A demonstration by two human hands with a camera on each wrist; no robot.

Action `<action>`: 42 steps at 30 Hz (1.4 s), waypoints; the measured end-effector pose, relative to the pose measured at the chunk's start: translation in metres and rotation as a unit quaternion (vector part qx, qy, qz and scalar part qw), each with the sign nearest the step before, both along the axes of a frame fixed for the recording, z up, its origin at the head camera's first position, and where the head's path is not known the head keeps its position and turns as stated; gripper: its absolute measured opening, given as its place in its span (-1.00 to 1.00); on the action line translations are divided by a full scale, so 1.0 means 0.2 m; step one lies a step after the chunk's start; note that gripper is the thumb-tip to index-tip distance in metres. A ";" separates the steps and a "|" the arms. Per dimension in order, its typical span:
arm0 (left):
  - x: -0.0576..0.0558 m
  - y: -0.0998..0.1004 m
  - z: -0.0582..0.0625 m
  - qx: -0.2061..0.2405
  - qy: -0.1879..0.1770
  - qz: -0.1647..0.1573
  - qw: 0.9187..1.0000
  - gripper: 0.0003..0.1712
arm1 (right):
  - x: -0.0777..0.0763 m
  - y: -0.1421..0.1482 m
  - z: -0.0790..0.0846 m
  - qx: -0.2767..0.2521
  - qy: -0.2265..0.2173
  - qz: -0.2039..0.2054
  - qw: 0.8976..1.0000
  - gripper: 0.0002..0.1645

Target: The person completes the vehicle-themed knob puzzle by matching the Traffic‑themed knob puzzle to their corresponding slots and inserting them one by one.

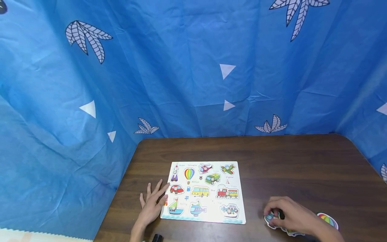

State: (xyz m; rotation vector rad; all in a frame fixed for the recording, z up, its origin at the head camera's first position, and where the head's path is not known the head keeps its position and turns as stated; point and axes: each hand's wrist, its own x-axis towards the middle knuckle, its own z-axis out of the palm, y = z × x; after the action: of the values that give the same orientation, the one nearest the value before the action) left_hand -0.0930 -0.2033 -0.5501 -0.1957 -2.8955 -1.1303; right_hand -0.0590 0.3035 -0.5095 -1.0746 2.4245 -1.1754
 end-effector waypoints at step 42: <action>0.00 0.01 0.01 -0.012 -0.012 0.007 1.000 -0.50 | -0.03 -0.05 -0.01 0.027 0.043 -0.043 0.998 -0.82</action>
State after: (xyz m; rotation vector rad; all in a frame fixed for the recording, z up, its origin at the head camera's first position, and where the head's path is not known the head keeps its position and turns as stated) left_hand -0.0938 -0.2021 -0.5483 -0.1627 -2.9290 -1.1033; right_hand -0.0653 0.2928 -0.5117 -1.0349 2.5769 -1.1040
